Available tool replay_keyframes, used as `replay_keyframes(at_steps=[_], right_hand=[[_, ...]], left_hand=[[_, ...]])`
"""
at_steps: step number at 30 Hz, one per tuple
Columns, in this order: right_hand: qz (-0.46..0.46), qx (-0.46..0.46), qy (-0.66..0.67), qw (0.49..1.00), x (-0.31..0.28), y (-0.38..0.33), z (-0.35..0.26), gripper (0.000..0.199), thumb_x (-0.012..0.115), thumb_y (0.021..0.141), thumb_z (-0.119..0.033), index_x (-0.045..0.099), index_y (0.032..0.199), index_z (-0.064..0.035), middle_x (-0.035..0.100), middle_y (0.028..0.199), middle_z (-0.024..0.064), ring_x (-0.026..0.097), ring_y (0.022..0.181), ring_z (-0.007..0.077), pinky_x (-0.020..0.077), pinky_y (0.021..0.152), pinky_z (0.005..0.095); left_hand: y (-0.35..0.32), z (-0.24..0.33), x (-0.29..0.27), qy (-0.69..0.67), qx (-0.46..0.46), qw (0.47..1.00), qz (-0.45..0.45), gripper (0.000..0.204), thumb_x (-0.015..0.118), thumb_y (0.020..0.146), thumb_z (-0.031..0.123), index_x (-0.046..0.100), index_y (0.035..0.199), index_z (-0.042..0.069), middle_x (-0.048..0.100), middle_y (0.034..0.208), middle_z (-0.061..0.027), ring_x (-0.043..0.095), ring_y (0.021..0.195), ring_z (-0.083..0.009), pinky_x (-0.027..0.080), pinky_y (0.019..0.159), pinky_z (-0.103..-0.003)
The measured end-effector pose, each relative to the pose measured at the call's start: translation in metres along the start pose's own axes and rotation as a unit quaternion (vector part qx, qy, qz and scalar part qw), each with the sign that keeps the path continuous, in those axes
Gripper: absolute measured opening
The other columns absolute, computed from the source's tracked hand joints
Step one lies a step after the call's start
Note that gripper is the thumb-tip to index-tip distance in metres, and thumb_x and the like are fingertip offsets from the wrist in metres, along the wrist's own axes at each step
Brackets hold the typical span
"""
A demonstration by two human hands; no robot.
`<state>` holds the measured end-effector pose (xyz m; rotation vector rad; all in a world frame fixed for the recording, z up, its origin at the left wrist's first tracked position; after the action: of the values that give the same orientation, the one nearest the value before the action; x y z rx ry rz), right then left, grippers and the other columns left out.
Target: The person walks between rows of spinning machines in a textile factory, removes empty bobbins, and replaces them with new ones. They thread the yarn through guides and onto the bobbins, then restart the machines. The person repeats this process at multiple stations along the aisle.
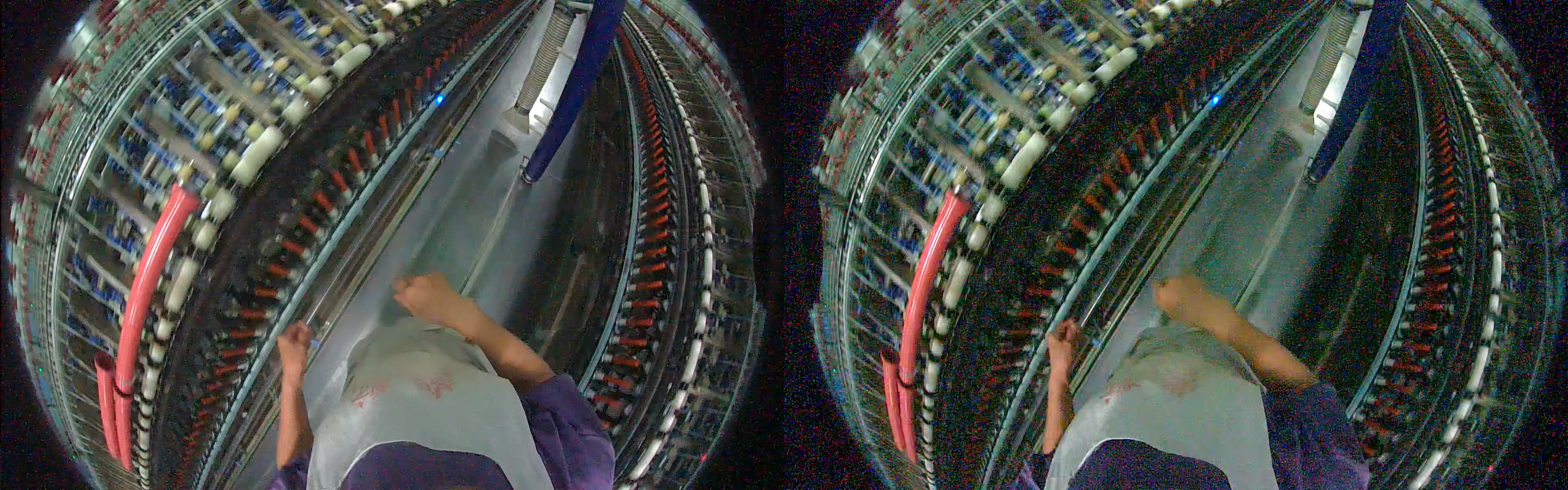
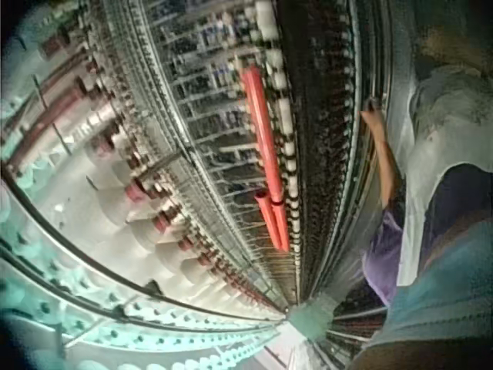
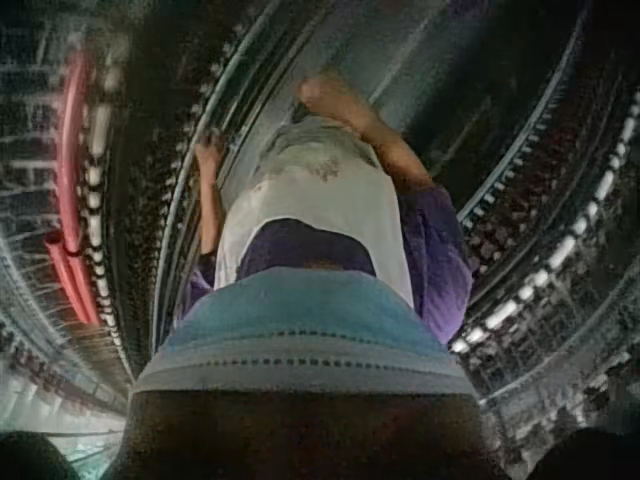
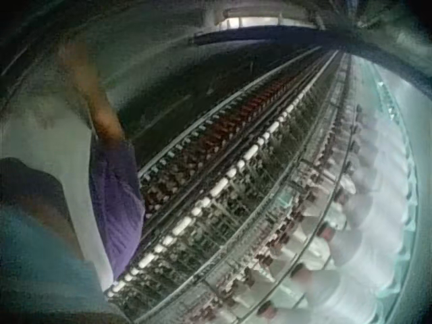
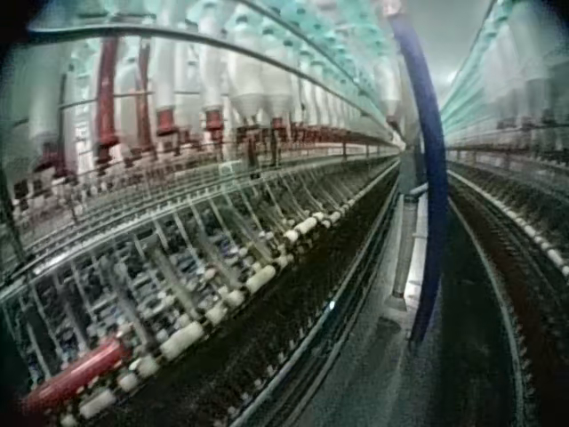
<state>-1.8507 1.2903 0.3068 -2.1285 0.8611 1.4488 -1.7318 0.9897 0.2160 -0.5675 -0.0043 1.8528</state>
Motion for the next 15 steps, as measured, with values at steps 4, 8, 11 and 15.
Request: replay_keyframes(at_steps=[4, 8, 11, 15], right_hand=[[-0.041, -0.029, 0.007, 0.999, -0.025, 0.012, 0.080, 0.022, 0.052, 0.088, -0.022, 0.055, 0.087, -0.0007, 0.061, 0.074, 0.0168, 0.061, 0.065, 0.0357, 0.0491, 0.055, 0.0442], [-0.037, -0.032, 0.040, 0.998, -0.044, 0.043, 0.152, 0.022, 0.051, 0.088, -0.022, 0.055, 0.089, -0.0002, 0.062, 0.076, 0.0187, 0.062, 0.070, 0.0367, 0.0493, 0.061, 0.0470], [-0.069, -0.007, 0.041, 0.997, -0.044, 0.074, 0.195, 0.022, 0.051, 0.087, -0.021, 0.056, 0.090, -0.0001, 0.062, 0.078, 0.0193, 0.063, 0.074, 0.0369, 0.0492, 0.065, 0.0483], [-0.047, -0.031, 0.025, 0.998, -0.055, 0.099, 0.245, 0.021, 0.053, 0.084, -0.020, 0.056, 0.092, -0.0003, 0.063, 0.080, 0.0189, 0.063, 0.077, 0.0365, 0.0496, 0.067, 0.0487]], left_hand=[[0.016, 0.016, 0.086, -0.029, 0.020, 0.999, -0.038, 0.024, 0.060, 0.088, 0.014, 0.062, 0.101, -0.006, 0.066, 0.083, -0.0100, 0.062, 0.071, -0.0143, 0.050, 0.066, -0.028], [0.062, 0.058, 0.162, -0.012, 0.036, 0.996, -0.084, 0.023, 0.059, 0.088, 0.014, 0.063, 0.100, -0.005, 0.067, 0.083, -0.0105, 0.063, 0.072, -0.0149, 0.050, 0.067, -0.029], [0.125, 0.091, 0.195, 0.091, 0.045, 0.989, -0.105, 0.025, 0.059, 0.087, 0.016, 0.064, 0.099, -0.005, 0.067, 0.083, -0.0125, 0.063, 0.074, -0.0163, 0.049, 0.070, -0.029], [0.219, 0.152, 0.260, 0.058, 0.116, 0.986, -0.101, 0.029, 0.060, 0.086, 0.019, 0.064, 0.102, -0.005, 0.067, 0.081, -0.0150, 0.063, 0.075, -0.0176, 0.048, 0.070, -0.030]])
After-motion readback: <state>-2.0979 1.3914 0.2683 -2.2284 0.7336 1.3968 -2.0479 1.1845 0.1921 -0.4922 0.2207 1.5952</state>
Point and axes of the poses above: each hand's wrist, its own y-axis towards the middle knuckle, its own x-axis out of the palm, z = x × y, the point moved 4 cm from there along y, towards the middle knuckle
